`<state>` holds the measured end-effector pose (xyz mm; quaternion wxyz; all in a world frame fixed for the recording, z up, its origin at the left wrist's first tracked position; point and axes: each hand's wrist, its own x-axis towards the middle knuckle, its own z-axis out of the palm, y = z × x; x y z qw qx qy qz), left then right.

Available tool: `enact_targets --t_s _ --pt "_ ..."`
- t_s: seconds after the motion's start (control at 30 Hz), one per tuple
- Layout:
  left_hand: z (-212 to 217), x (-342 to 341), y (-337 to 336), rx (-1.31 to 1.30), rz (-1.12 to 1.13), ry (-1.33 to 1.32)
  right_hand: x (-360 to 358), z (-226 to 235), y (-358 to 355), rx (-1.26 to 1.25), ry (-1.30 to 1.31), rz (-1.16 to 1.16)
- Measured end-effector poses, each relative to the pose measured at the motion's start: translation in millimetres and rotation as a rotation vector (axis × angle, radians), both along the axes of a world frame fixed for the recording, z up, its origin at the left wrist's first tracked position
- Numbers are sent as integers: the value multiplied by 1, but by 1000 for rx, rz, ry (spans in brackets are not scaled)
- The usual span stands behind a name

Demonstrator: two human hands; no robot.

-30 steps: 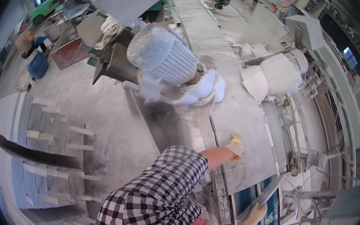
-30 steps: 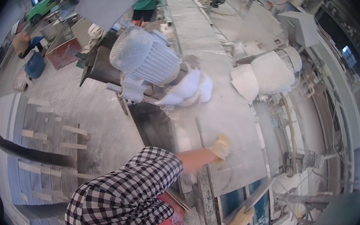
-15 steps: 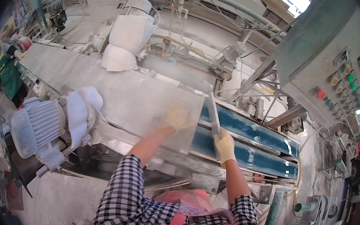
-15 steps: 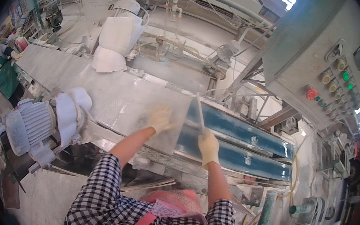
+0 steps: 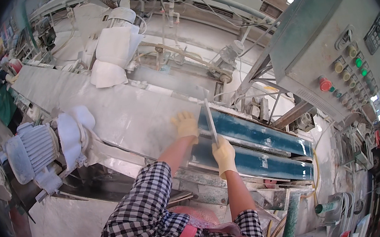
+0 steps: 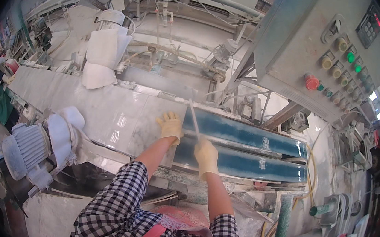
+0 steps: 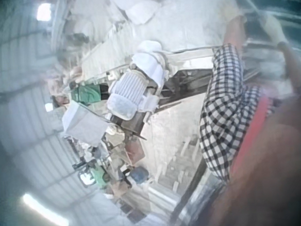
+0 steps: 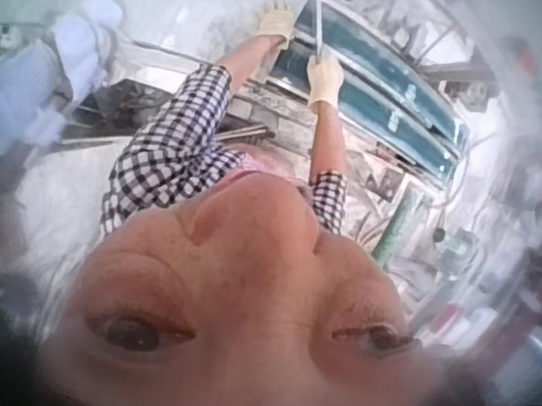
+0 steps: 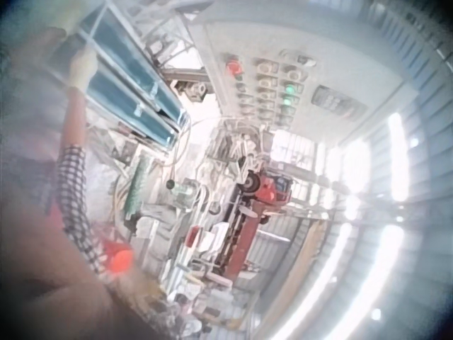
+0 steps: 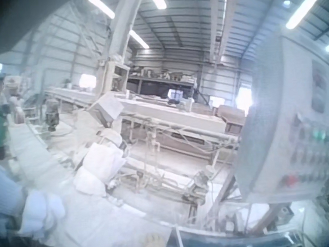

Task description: The person repeatedly picks up rectangular white tiles, rubs their surfaces on a moving belt machine, and stacks the finished tiles. The person handles each tile one at a time, turning them over to treat both sides before stacking them.

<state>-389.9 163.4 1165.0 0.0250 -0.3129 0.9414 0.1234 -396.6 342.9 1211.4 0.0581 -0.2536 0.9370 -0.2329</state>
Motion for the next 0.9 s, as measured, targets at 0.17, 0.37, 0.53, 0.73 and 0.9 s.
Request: enact_targets --t_s 0.17,0.37,0.53,0.73,0.9 --pt "10 -10 8 -98 -7 -70 -6 -1 4 -3 -14 -2" --pt "34 12 -39 380 -43 144 -14 11 10 -46 -53 19" --pt "36 35 -91 707 -91 465 -15 9 -15 -201 -198 86" --pt "13 44 -54 682 4 526 -23 -20 -56 -189 -194 72" --pt "5 37 -31 1183 44 783 -13 -19 -51 -310 -231 215"
